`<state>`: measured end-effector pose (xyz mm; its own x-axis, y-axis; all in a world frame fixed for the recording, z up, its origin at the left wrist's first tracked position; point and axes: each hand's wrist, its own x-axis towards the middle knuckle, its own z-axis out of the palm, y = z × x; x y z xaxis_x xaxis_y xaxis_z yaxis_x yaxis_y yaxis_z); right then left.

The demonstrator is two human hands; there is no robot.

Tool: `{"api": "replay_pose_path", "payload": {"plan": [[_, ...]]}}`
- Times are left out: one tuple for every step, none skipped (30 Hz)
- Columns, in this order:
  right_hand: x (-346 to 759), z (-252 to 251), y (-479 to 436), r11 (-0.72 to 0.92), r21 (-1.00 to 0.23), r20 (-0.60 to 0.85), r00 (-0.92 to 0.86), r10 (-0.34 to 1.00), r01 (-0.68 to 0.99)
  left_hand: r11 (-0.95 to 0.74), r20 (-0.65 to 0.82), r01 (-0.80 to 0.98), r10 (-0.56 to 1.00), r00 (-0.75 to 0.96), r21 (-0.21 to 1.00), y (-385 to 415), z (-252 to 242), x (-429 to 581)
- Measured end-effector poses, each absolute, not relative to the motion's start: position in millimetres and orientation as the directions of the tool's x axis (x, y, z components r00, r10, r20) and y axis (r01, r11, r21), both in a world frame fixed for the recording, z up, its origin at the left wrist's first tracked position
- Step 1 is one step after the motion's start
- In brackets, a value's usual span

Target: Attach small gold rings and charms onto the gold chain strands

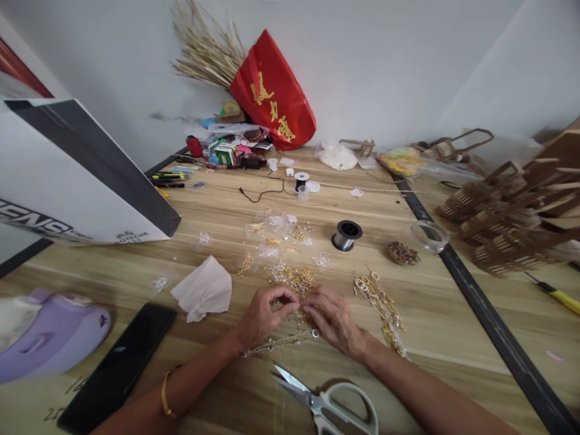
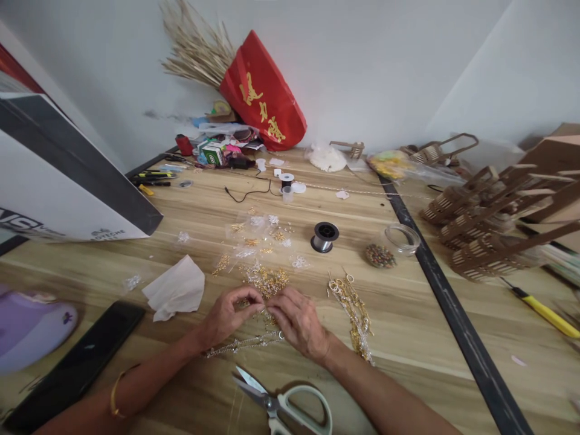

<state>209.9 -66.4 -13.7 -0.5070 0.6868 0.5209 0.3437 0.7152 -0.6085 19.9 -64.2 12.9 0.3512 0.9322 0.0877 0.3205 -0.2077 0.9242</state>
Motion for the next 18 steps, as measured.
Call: {"api": "replay_pose_path", "payload": {"plan": [[210.2,-13.9,-66.3,0.712,-0.609,0.52,-0.502,0.691,0.349,-0.209,0.091,0.322,0.934,0.346,0.923,-63.8,13.1,19.2],[210.5,-14.5,-66.0,0.709,-0.609,0.522,-0.494,0.695,0.355,-0.205,0.092,0.324,0.939,0.331,0.924,-63.0,13.4,18.3],[210.9,-15.3,-65.6,0.706,-0.608,0.525,-0.483,0.7,0.363,-0.195,0.094,0.328,0.949,0.3,0.924,-61.5,13.8,16.9],[211.3,-16.1,-65.3,0.701,-0.609,0.526,-0.473,0.707,0.372,-0.178,0.096,0.335,0.964,0.249,0.925,-59.4,14.2,15.0],[211.6,-16.9,-64.9,0.698,-0.612,0.528,-0.465,0.711,0.372,-0.153,0.091,0.341,0.977,0.191,0.928,-56.6,14.7,12.6],[211.9,-17.3,-64.7,0.697,-0.614,0.527,-0.466,0.711,0.37,-0.129,0.088,0.342,0.987,0.134,0.931,-53.2,15.1,9.6],[212.2,-17.6,-64.5,0.7,-0.612,0.531,-0.464,0.709,0.369,-0.109,0.09,0.346,0.994,0.07,0.932,-49.4,15.6,6.1],[212.4,-17.6,-64.4,0.708,-0.606,0.543,-0.462,0.702,0.364,-0.096,0.09,0.356,0.995,0.033,0.929,-45.3,16.1,2.2],[212.5,-17.5,-64.4,0.716,-0.597,0.55,-0.465,0.694,0.362,-0.092,0.091,0.381,0.996,0.021,0.92,-41.3,16.5,-1.8],[212.7,-17.3,-64.5,0.723,-0.588,0.557,-0.465,0.688,0.364,-0.096,0.094,0.423,0.995,0.026,0.901,-37.6,16.7,-5.8],[212.8,-17.2,-64.6,0.728,-0.579,0.563,-0.466,0.683,0.368,-0.114,0.099,0.475,0.993,0.058,0.873,-34.2,16.9,-9.5],[212.8,-17.1,-64.7,0.731,-0.573,0.564,-0.468,0.68,0.372,-0.131,0.102,0.528,0.991,0.084,0.839,-31.4,16.8,-12.8],[212.9,-17.2,-64.8,0.731,-0.57,0.563,-0.469,0.68,0.375,-0.147,0.1,0.584,0.989,0.113,0.799,-29.3,16.5,-15.6],[212.8,-17.5,-64.9,0.73,-0.572,0.561,-0.471,0.68,0.373,-0.171,0.099,0.641,0.984,0.146,0.748,-27.9,16.0,-17.7],[212.8,-17.8,-64.9,0.73,-0.575,0.561,-0.473,0.68,0.369,-0.186,0.088,0.698,0.981,0.174,0.691,-27.2,15.3,-19.1],[212.7,-18.3,-64.9,0.73,-0.579,0.562,-0.472,0.68,0.362,-0.195,0.068,0.75,0.978,0.196,0.632,-27.0,14.4,-19.9],[212.6,-18.8,-64.8,0.73,-0.582,0.565,-0.466,0.68,0.358,-0.204,0.05,0.792,0.975,0.215,0.576,-27.4,13.4,-20.2],[212.6,-19.4,-64.7,0.728,-0.586,0.569,-0.459,0.683,0.356,-0.215,0.037,0.822,0.972,0.23,0.527,-28.0,12.2,-20.2]]}}
